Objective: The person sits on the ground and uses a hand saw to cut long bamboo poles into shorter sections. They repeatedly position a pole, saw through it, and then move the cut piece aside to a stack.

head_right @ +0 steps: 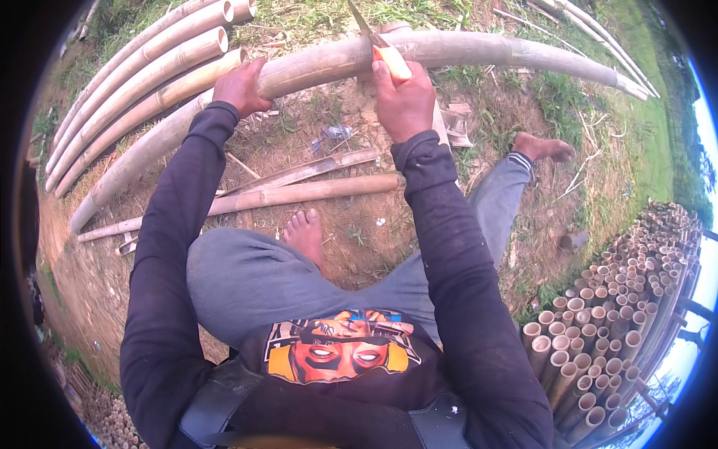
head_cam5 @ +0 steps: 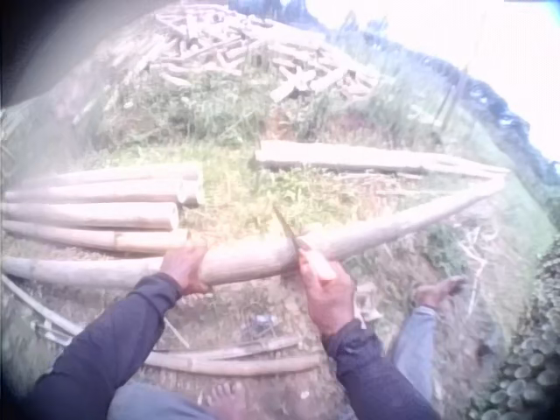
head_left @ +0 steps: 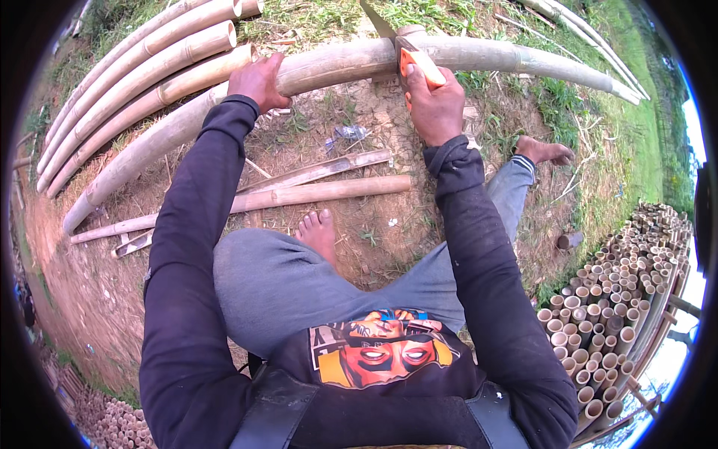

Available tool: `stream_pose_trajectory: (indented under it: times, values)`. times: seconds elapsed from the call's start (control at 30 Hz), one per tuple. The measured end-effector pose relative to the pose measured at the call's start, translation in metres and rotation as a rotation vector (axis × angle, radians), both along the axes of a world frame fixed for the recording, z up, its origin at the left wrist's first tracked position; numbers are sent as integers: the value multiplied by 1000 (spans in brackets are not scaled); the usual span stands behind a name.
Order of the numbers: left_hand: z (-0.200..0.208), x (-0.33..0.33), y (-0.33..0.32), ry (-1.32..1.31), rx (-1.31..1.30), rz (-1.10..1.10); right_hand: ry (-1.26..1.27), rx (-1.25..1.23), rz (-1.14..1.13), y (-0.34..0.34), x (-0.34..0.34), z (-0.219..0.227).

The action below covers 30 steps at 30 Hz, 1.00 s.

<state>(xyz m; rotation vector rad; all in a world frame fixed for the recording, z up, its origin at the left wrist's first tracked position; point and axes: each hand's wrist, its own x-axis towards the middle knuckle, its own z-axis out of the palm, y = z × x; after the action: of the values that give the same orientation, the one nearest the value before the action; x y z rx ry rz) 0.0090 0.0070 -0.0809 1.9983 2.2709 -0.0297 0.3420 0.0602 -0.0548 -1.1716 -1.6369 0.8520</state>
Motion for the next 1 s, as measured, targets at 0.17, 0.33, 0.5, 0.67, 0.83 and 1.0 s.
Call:
stream_pose_trajectory:
  times: [0.17, 0.33, 0.5, 0.67, 0.83, 1.0]
  values:
    - [4, -1, 0, 7, -41, -4, 95, -84, 33, -69, 46, 0]
    - [-9, -3, -2, -8, 26, -11, -68, 23, 11, -207, 127, 35]
    - [0, 1, 0, -18, -46, 11, 8, 15, 29, -39, 32, -7]
    - [10, 3, 0, -4, -87, 24, 129, -149, 82, -34, 28, -10]
    - [-9, -5, -4, -3, 58, -26, -114, -37, 18, -205, 122, 38]
    - [-15, -4, 1, -20, 47, -20, 16, 64, 43, -77, 47, 7]
